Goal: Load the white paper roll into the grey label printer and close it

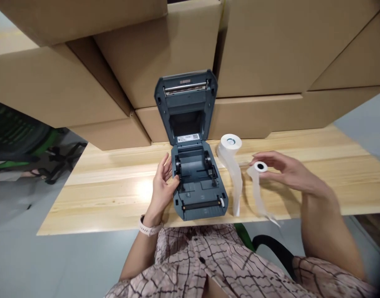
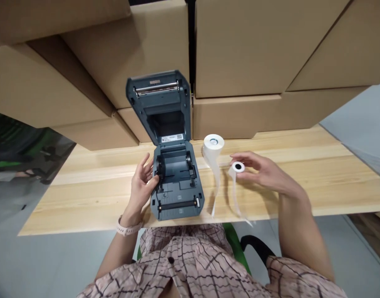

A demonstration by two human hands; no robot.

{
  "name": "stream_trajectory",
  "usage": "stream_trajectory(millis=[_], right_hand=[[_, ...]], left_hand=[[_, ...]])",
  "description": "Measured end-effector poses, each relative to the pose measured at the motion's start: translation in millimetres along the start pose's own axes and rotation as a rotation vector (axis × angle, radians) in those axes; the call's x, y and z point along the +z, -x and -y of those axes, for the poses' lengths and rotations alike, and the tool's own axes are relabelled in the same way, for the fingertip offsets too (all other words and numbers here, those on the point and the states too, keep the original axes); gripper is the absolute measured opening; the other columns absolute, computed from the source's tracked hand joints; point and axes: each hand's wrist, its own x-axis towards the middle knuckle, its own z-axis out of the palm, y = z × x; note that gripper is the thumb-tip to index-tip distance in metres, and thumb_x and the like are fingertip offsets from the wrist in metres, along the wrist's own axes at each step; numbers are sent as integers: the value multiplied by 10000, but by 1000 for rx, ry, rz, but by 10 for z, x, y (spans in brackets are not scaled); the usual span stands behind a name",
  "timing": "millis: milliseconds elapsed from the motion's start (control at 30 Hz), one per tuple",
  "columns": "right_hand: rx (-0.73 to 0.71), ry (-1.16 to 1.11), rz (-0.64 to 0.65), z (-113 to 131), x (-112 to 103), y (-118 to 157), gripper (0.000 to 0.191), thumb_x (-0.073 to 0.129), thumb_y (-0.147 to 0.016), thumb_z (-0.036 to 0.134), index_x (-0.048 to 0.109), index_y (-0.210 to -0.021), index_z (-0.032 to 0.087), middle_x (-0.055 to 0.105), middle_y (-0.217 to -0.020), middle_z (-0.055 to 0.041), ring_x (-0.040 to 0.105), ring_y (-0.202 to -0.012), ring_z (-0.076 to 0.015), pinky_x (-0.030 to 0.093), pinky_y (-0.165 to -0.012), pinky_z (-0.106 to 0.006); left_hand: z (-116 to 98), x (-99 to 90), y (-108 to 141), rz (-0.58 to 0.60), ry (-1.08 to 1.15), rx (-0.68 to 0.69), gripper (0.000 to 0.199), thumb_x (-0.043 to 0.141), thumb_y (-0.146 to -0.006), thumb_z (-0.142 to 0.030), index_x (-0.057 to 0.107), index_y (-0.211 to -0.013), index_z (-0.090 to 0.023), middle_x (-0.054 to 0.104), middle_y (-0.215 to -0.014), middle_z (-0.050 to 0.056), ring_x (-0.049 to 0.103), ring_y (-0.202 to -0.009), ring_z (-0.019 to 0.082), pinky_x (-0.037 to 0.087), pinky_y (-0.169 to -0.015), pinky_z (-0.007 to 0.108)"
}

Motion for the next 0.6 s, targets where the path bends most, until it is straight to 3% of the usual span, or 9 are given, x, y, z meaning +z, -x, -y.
stream_trajectory(millis=[133, 267, 333, 400, 500, 600], right_hand=[[146, -110, 44, -243, 205, -73, 610, 881, -833, 591, 727, -1335, 280, 797, -1295, -144, 782, -1181, -349, 684, -1001, -585], [89, -88, 152, -292, -152, -192, 815, 956, -775, 499, 624, -1509, 375, 693, -1528, -114, 657, -1425, -406, 602, -1151, -665], [42, -31, 137, -309, -336, -406, 875, 967, -758, 480, 595, -1547, 408, 628, -1608, -101, 581, -1506, -424, 545, -1223, -665], [38, 0, 177, -333, -364, -720, 966, 970, -742, 481, 539, -1602, 395, 549, -1682, -100, 522, -1556, -429, 486, -1272, -672], [57, -26, 362, -371, -121, -1207, 1080, 1006, -650, 468, 517, -1607, 358, 539, -1691, -102, 496, -1572, -424, 426, -1297, -680], [19, -104, 449, -367, 167, -1479, 928, 1013, -590, 472, 660, -1423, 265, 740, -1438, -131, 668, -1365, -394, 511, -1214, -609]], left_hand=[[-60, -68, -30, 84, -13, -10, 877, 795, -887, -306, 427, -1682, -285, 556, -1671, 185, 568, -1541, 342, 461, -1293, 569], [-102, -110, -62, 127, -34, -9, 879, 797, -873, -290, 445, -1678, -288, 541, -1686, 170, 563, -1543, 350, 460, -1293, 582], [-101, -101, -65, 114, -16, -25, 892, 802, -859, -289, 443, -1676, -280, 570, -1663, 170, 578, -1531, 341, 481, -1278, 572], [-90, -81, -60, 83, 6, -48, 912, 806, -846, -285, 433, -1678, -268, 592, -1642, 173, 586, -1525, 331, 487, -1274, 554], [-68, -55, -45, 47, 22, -71, 938, 808, -832, -275, 417, -1684, -249, 592, -1642, 179, 568, -1541, 327, 477, -1282, 540], [-48, -47, -36, 47, 42, -71, 944, 810, -833, -267, 409, -1688, -250, 588, -1645, 181, 562, -1546, 331, 464, -1291, 550]])
